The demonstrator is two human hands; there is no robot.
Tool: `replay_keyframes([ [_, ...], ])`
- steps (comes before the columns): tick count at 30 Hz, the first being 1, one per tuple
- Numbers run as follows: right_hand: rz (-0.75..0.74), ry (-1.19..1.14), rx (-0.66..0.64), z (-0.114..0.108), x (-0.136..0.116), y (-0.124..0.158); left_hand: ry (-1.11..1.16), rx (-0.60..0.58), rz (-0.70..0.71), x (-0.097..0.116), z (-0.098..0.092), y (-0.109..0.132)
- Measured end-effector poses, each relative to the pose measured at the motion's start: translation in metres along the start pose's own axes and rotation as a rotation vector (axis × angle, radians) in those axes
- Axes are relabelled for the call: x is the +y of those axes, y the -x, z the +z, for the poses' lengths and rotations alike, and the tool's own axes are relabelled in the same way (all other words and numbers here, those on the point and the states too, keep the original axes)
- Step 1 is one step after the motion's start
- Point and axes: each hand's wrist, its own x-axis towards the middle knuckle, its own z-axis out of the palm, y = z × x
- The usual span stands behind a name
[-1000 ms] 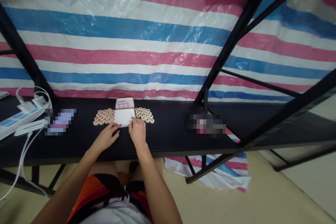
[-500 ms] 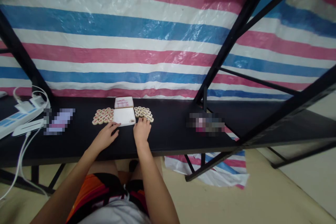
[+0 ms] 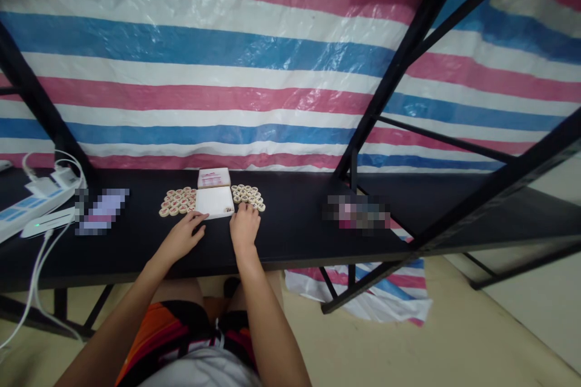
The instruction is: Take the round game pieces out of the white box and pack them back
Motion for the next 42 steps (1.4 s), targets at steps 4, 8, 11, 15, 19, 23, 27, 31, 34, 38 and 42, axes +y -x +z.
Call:
replay_keyframes([
  [4,-0.022,-0.093,0.057,0.001,0.002,-0.002,0.006,0.009,0.012,-0.002,0.002,0.000],
  [8,-0.159,-0.237,0.135,0.004,0.004,-0.004,0.004,0.017,0.018,-0.002,0.002,0.000],
  [11,-0.328,-0.330,0.119,0.006,0.001,-0.004,0.019,0.018,0.023,-0.001,0.001,0.000],
  [15,-0.468,-0.335,0.056,0.007,-0.007,-0.002,0.018,0.008,0.025,-0.001,0.001,0.000],
  [19,-0.488,-0.280,0.018,0.008,-0.013,-0.003,-0.002,-0.003,0.033,0.000,0.000,0.000],
  [23,-0.502,-0.190,-0.042,0.010,-0.015,-0.004,-0.007,-0.006,0.032,-0.001,0.001,0.000],
  [27,-0.513,-0.120,-0.100,0.007,-0.017,-0.003,0.003,0.013,0.050,-0.002,0.002,0.000],
  [31,-0.501,-0.106,-0.092,0.001,-0.018,0.000,0.004,0.001,0.044,-0.001,0.001,0.000],
  [34,-0.486,-0.093,-0.086,0.000,-0.017,0.001,0.010,-0.005,0.035,0.000,0.001,0.000],
  [38,-0.475,-0.086,-0.072,0.001,-0.016,0.001,-0.004,-0.001,0.036,0.001,0.000,0.001],
  [42,-0.463,-0.097,-0.062,0.000,-0.016,0.000,-0.025,-0.008,0.033,0.002,-0.001,0.001],
])
